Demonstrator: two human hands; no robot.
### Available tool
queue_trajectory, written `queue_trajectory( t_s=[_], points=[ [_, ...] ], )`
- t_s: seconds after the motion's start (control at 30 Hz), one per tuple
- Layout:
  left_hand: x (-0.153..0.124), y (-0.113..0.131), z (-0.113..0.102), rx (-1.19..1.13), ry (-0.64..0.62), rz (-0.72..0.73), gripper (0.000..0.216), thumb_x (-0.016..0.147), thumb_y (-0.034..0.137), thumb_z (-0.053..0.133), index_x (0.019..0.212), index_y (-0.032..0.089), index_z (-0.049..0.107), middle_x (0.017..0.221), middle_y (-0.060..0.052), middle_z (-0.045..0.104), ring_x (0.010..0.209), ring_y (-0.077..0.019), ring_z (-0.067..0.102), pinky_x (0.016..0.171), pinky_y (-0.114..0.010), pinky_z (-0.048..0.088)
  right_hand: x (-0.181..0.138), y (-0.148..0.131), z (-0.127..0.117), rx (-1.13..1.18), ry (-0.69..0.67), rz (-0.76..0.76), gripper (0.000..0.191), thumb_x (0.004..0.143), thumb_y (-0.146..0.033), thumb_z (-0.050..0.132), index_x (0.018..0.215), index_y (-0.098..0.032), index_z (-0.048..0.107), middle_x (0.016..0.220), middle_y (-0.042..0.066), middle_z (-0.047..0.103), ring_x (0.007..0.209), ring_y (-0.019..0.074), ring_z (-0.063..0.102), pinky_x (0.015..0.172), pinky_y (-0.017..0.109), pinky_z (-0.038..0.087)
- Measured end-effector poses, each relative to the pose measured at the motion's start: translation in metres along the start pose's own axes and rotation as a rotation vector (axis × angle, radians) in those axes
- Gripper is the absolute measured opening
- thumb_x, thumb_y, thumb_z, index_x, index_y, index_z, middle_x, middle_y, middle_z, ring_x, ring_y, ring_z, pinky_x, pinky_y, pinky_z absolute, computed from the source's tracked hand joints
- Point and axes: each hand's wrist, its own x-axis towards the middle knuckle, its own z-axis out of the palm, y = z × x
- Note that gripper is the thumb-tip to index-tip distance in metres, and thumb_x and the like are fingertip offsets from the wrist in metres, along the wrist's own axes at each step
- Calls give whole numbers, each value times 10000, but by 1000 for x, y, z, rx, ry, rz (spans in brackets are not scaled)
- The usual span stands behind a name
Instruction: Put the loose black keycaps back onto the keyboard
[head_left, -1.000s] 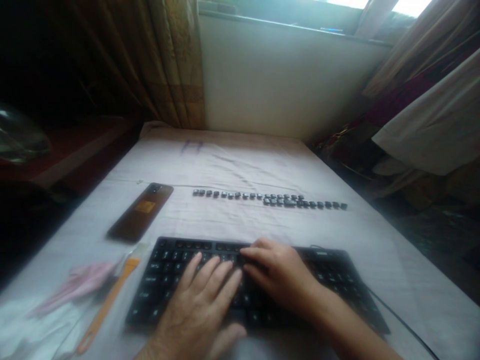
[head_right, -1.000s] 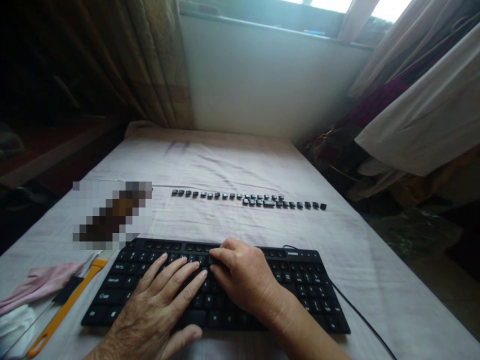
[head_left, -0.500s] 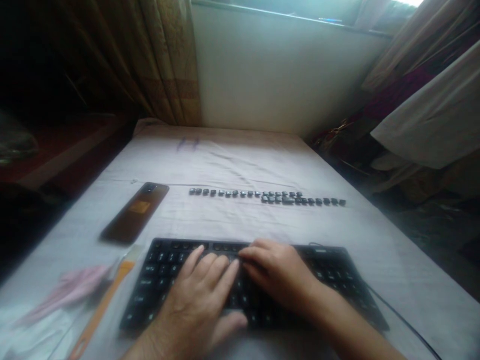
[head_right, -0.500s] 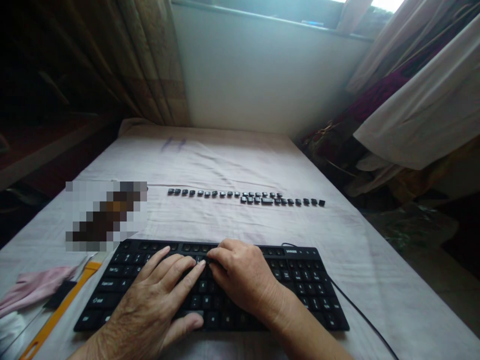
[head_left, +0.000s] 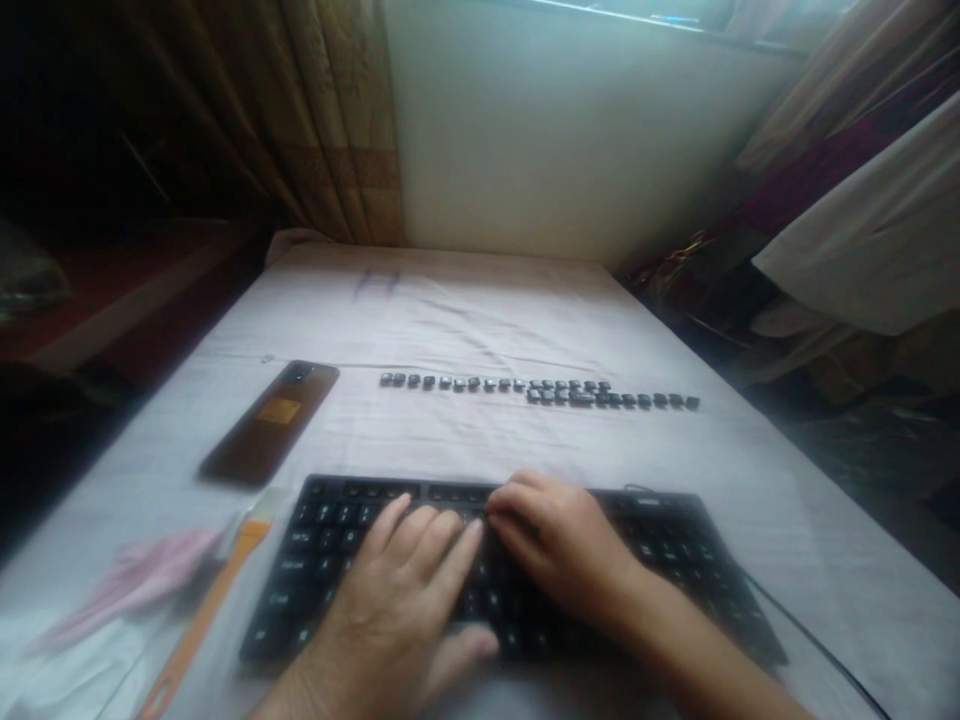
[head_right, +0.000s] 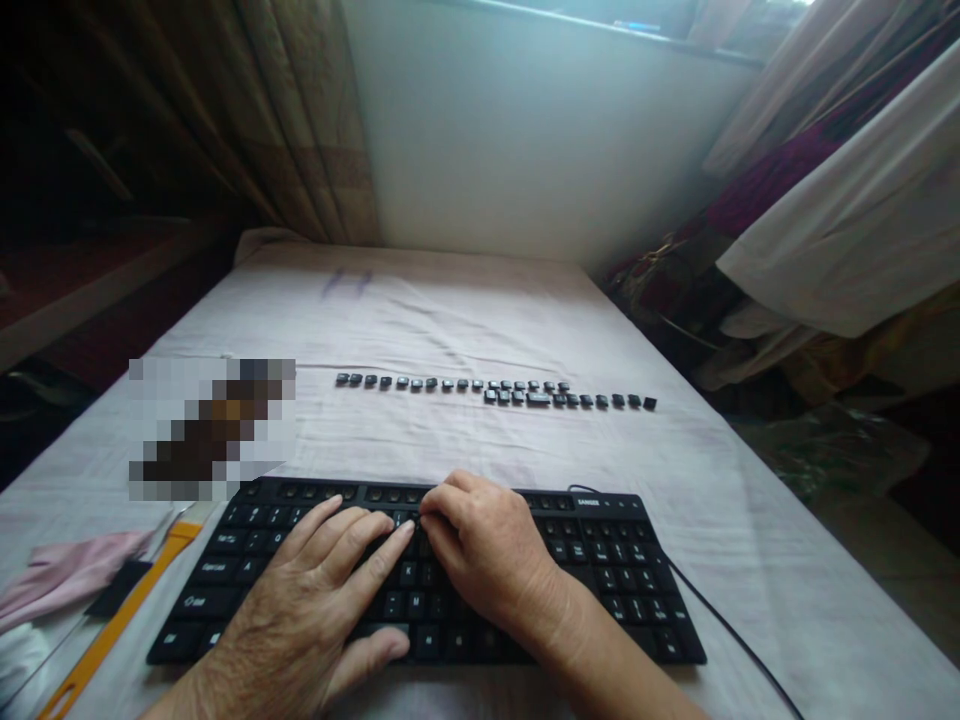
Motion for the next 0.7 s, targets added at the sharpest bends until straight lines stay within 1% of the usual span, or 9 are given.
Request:
queue_trajectory(
  t_s=[0.1,0.2,0.37,0.5,0.7],
  points=[
    [-2,0,1,-14,-7,-18,522,940,576,519,1234,157,621,1144,-76,671,1087,-251,581,1079,-440,348,2,-3,0,-41,-24,59,142,890,-161,556,862,-203,689,828,39,688,711,160,643,641,257,468],
    [-4,1,3,-27,-11,-30,527,938,579,521,1248,163,614,1163,-76,661,1099,-255,577,1082,-448,345,4,-2,0,0,-38,94,119,872,-160,578,856,-198,690,827,36,689,733,168,650,670,269,476],
    [-3,1,3,-25,-36,-22,558,917,593,550,1269,163,599,1180,-83,652,1105,-260,573,1081,-463,359,4,0,1,24,-26,97,136,877,-173,565,828,-200,690,823,37,694,716,164,645,656,263,471],
    [-2,0,1,-20,-42,-17,546,920,592,547,1254,163,605,1168,-81,656,1095,-257,574,1068,-455,371,4,-5,-1,-24,-31,95,149,873,-174,556,805,-195,686,795,36,690,701,164,640,645,260,455],
    [-3,0,2,-30,-49,-28,558,911,590,560,1273,167,592,1171,-87,646,1103,-263,564,1078,-465,363,11,-14,-4,-114,-111,203,167,867,-186,555,783,-205,697,814,40,710,715,177,645,657,271,443]
  ],
)
